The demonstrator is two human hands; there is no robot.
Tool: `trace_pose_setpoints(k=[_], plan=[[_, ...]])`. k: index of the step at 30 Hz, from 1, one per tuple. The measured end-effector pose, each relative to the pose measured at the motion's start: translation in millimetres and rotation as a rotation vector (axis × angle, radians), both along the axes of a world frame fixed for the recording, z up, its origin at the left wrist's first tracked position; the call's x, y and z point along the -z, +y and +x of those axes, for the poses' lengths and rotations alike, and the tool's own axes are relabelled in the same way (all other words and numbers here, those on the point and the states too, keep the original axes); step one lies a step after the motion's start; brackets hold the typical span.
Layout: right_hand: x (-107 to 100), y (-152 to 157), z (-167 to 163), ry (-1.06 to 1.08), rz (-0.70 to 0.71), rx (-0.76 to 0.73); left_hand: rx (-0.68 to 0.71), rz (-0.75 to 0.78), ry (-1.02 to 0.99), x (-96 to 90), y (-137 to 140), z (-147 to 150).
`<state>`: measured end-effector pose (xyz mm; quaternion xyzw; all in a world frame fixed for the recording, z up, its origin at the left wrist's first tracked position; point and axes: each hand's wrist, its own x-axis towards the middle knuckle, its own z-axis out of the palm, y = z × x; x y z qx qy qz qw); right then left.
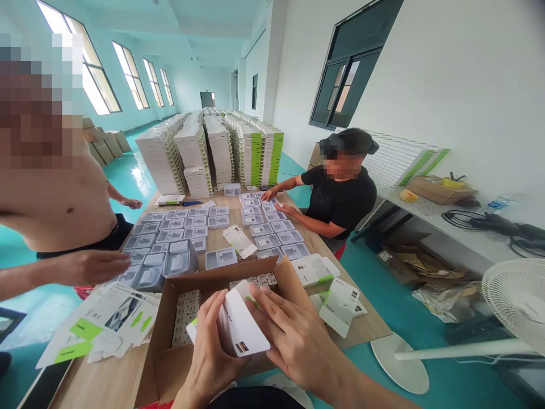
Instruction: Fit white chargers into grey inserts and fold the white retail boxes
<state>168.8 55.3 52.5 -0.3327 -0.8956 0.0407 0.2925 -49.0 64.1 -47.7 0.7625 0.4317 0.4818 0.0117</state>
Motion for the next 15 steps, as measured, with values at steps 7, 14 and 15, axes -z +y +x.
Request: trace_pose_setpoints(k=[7, 14, 15], plan=[[-13, -9, 7, 0.157, -0.400, -0.113, 0.030, 0.151, 0.045, 2.1, -2, -11], [16, -28, -2, 0.654, -0.696, 0.185, 0.173, 0.223, 0.073, 4.4, -16, 10], [17, -32, -3, 0.683, -0.758, 0.231, 0.196, 0.223, 0.085, 5.5, -18, 12]])
